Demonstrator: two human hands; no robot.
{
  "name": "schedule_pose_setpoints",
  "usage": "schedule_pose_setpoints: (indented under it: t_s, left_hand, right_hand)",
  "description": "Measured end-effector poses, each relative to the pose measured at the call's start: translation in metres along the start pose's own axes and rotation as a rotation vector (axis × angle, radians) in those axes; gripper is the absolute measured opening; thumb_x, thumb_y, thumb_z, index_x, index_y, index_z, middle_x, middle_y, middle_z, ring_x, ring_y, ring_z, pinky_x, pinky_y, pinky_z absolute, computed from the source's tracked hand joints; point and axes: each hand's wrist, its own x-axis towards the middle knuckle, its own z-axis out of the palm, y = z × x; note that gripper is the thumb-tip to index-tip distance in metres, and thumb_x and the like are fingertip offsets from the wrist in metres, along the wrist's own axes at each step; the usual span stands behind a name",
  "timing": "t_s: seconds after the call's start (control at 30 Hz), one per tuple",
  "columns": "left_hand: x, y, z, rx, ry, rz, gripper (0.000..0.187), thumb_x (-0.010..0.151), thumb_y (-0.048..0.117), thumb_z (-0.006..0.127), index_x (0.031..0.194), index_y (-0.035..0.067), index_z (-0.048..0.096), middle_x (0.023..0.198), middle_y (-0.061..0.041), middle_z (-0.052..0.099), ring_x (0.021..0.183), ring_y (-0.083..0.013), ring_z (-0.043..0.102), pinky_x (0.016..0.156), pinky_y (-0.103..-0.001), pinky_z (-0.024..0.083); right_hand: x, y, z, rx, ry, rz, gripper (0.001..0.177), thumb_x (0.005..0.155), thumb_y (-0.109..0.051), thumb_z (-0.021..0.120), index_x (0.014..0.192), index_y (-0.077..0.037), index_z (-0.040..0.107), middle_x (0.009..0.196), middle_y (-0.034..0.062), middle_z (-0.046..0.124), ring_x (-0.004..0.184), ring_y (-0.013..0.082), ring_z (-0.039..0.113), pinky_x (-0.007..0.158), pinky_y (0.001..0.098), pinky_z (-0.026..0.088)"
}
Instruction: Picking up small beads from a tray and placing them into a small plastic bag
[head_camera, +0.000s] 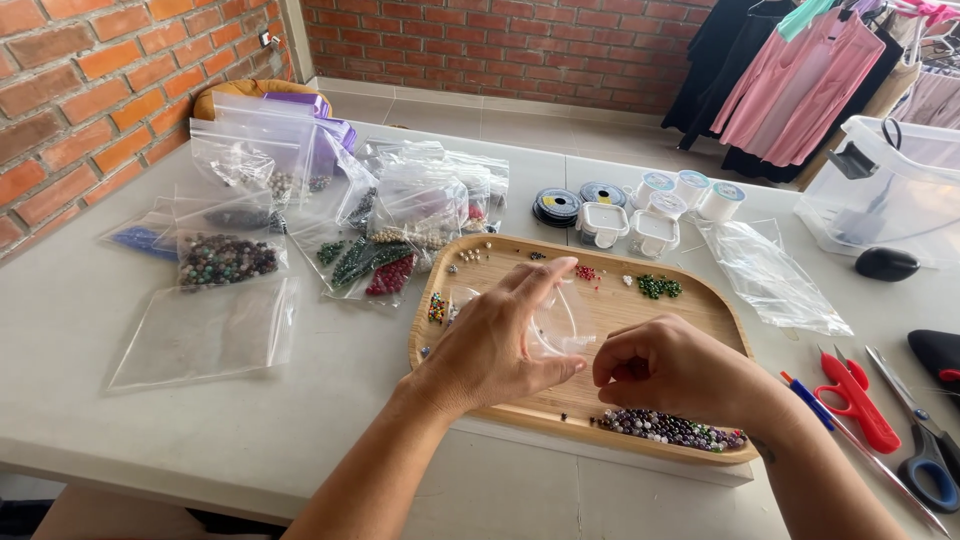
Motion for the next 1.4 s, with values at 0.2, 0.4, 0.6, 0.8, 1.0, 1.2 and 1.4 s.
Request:
schedule_pose_setpoints:
  t_s: [0.2,0.4,0.6,0.8,1.0,1.2,1.4]
  left_hand:
    - [0.003,-0.014,-0.001,-0.021,0.22,0.074,0.077,0.082,0.04,0.074,0.148,0.013,0.045,0.127,-0.01,0.069,0.097,-0.016,0.069,0.087,-0.039,0.056]
    - [0.003,-0.012,-0.007,-0.137,0.359,0.007,0.073,0.081,0.034,0.077,0.146,0.015,0.049,0.095,-0.006,0.071,0.119,-0.0192,0.072,0.103,-0.035,0.05]
    - [0.003,-0.009,-0.006,-0.142,0.338,-0.006,0.073,0.08,0.032,0.077,0.146,0.017,0.049,0.109,-0.004,0.073,0.113,-0.0133,0.07,0.104,-0.033,0.046]
    - [0.002,-0.01,-0.005,-0.136,0.304,-0.012,0.075,0.078,0.036,0.076,0.146,0.019,0.049,0.127,-0.003,0.068,0.096,-0.0098,0.069,0.079,-0.027,0.053]
    - [0.002,-0.012,-0.003,-0.111,0.302,0.032,0.076,0.078,0.034,0.078,0.146,0.016,0.048,0.123,-0.008,0.07,0.096,-0.0118,0.071,0.095,-0.032,0.051]
    - [-0.001,0.003,0.003,-0.003,-0.049,0.129,0.094,0.076,0.036,0.082,0.152,0.011,0.035,0.141,-0.019,0.06,0.106,-0.0274,0.07,0.084,-0.046,0.06]
    - [-0.001,0.002,-0.002,0.0,0.001,0.067,0.098,0.077,0.04,0.081,0.156,0.012,0.03,0.136,-0.019,0.063,0.109,-0.0233,0.068,0.079,-0.041,0.059]
  right_hand:
    - [0.0,-0.007,0.02,-0.119,0.023,-0.417,0.011,0.086,-0.017,0.077,0.095,-0.014,0.082,0.089,-0.0004,0.079,0.064,0.0138,0.073,0.052,0.0281,0.054]
    - [0.003,-0.036,0.04,-0.133,0.073,-0.707,0.027,0.103,-0.021,0.051,0.096,-0.007,0.073,0.093,0.0053,0.074,0.081,0.0226,0.069,0.072,0.0333,0.054]
    - [0.007,-0.022,0.043,-0.179,0.085,-0.606,0.016,0.1,-0.016,0.06,0.089,-0.013,0.072,0.085,-0.0005,0.072,0.072,0.0174,0.068,0.066,0.029,0.053]
    - [0.006,-0.019,0.039,-0.222,0.105,-0.559,0.024,0.081,0.009,0.056,0.081,-0.014,0.064,0.073,-0.0015,0.065,0.065,0.0192,0.058,0.062,0.03,0.049]
    - [0.004,-0.008,0.027,-0.152,0.268,-0.499,0.024,0.078,0.007,0.062,0.085,-0.014,0.072,0.078,-0.0039,0.069,0.062,0.0104,0.059,0.062,0.0235,0.05]
    - [-0.011,-0.031,-0.002,0.17,0.569,-0.52,0.012,0.082,0.009,0.076,0.085,-0.002,0.072,0.093,0.0089,0.066,0.079,0.0151,0.064,0.072,0.0233,0.056]
    - [-0.022,-0.028,-0.008,0.152,0.476,-0.476,0.012,0.084,-0.002,0.078,0.081,-0.007,0.068,0.089,0.0039,0.065,0.07,0.0108,0.053,0.064,0.0237,0.046]
